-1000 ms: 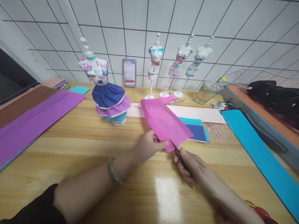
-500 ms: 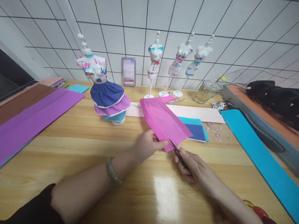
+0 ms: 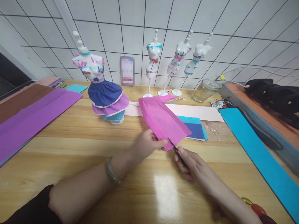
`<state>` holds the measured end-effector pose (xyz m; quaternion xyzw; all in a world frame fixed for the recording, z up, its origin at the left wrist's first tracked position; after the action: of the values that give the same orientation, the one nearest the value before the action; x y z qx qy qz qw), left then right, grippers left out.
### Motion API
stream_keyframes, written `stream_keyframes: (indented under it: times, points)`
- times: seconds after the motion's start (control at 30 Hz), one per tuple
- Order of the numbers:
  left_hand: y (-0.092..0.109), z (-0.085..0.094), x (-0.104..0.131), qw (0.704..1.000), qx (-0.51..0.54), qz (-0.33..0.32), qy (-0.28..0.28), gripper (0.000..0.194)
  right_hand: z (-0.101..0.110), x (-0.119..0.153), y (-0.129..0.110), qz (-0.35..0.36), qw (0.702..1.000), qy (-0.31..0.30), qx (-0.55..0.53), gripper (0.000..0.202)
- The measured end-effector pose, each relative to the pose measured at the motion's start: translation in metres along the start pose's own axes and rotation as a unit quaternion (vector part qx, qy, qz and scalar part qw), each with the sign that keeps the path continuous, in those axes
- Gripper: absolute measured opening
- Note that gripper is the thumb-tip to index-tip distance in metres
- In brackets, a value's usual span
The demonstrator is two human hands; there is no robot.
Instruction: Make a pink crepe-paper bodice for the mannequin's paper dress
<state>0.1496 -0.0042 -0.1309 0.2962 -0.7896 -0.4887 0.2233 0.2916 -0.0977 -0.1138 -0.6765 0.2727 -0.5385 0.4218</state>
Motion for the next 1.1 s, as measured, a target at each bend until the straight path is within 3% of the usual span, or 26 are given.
stream_keyframes:
  times: [0.63, 1.0, 1.1]
  points:
    - [0.003, -0.001, 0.001, 0.999, -0.004, 0.019, -0.034, 0.030, 0.001, -0.001, 0.001, 0.022, 1.000, -0.014, -0.002, 0.045]
    - [-0.001, -0.009, 0.003, 0.996, 0.021, 0.029, -0.077, 0.031, -0.003, -0.002, 0.002, 0.038, 0.999, 0.012, -0.016, 0.048]
    - [-0.002, -0.009, 0.002, 0.997, 0.016, 0.031, -0.066, 0.031, -0.003, -0.002, 0.004, 0.043, 0.999, 0.011, -0.014, 0.047]
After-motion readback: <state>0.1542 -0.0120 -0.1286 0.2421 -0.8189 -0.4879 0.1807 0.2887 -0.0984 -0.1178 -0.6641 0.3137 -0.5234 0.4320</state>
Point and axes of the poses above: each hand's wrist, its own x-axis away from the middle knuckle, its own z-axis out of the back of the hand, y = z × x, the point moved 2 cm from there along -x, towards the middle knuckle, and after that the axes turned 12 degrees about -y, right-handed, at the moved point
